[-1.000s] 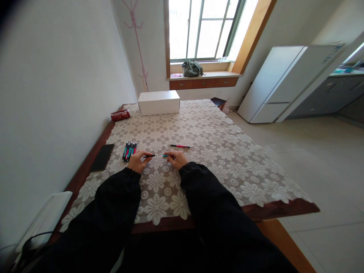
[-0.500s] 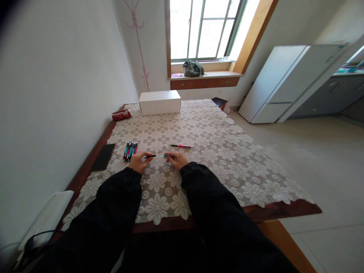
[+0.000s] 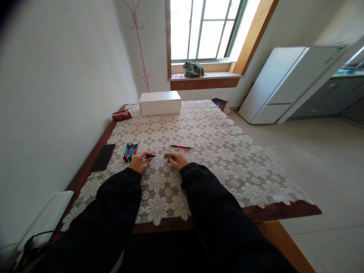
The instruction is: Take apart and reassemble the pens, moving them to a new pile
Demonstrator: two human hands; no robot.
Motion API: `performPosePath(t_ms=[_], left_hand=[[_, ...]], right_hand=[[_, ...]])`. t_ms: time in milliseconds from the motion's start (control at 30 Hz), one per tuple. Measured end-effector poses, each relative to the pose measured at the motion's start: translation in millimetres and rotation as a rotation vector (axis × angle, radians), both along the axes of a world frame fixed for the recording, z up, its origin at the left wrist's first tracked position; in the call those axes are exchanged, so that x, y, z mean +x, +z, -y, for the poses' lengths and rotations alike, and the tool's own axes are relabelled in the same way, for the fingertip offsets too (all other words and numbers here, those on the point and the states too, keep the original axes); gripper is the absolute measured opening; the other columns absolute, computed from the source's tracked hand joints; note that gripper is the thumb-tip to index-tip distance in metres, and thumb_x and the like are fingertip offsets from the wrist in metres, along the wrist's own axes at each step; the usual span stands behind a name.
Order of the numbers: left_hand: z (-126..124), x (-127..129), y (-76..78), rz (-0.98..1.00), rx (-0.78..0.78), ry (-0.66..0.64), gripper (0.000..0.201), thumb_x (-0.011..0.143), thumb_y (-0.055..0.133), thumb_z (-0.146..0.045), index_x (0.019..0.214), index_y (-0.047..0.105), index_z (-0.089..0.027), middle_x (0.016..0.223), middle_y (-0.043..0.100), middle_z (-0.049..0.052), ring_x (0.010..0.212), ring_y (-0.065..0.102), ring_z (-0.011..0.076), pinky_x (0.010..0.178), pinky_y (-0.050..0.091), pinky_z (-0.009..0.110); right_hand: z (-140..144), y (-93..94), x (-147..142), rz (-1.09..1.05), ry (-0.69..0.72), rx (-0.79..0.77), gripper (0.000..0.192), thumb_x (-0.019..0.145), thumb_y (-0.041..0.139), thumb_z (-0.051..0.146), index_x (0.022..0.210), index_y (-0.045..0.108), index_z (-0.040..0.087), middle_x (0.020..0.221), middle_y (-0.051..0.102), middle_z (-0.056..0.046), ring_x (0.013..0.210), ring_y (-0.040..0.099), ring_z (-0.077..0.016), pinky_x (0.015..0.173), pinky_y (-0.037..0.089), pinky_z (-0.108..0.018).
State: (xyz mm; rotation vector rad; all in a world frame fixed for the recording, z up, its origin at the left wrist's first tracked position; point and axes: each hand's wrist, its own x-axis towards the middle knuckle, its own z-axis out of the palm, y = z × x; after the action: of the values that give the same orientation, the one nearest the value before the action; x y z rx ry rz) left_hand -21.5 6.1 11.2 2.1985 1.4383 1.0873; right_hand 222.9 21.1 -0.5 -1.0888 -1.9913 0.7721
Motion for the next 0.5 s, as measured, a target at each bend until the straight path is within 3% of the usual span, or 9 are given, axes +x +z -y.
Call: performPosePath(t_ms=[200,500], left_hand=[[-1.5,-0.3,-2.5,-0.048,-0.016,-0.013,0.019,0.084,0.062,-0.022,0.101,0.072,-0.023,0.1,0.075,0.004,0.096,0.068,0.0208,0.09,0.055,0.035],[-4.2,-3.1,-6.3,-0.121,-0.002,0.039,0.018,0.083,0.063,-0.023,0.098,0.073,-0.024,0.099,0.075,0.003,0.094,0.068,0.0215,0.085,0.055,0.034]], right_hand=[[-3.2,-2.0,-0.2,0.123,-0.11,0.1,0.025,0.083,0.054,0.017,0.098,0.074,0.019,0.071,0.067,-0.001,0.061,0.055,-0.0126,0.063,0.042,-0.024],[-5.5,-1.5,4.7,0.276,-0.161,0.273,0.021,0.084,0.06,0.02,0.103,0.071,0.023,0.1,0.067,-0.007,0.099,0.055,-0.0231,0.092,0.042,-0.037]])
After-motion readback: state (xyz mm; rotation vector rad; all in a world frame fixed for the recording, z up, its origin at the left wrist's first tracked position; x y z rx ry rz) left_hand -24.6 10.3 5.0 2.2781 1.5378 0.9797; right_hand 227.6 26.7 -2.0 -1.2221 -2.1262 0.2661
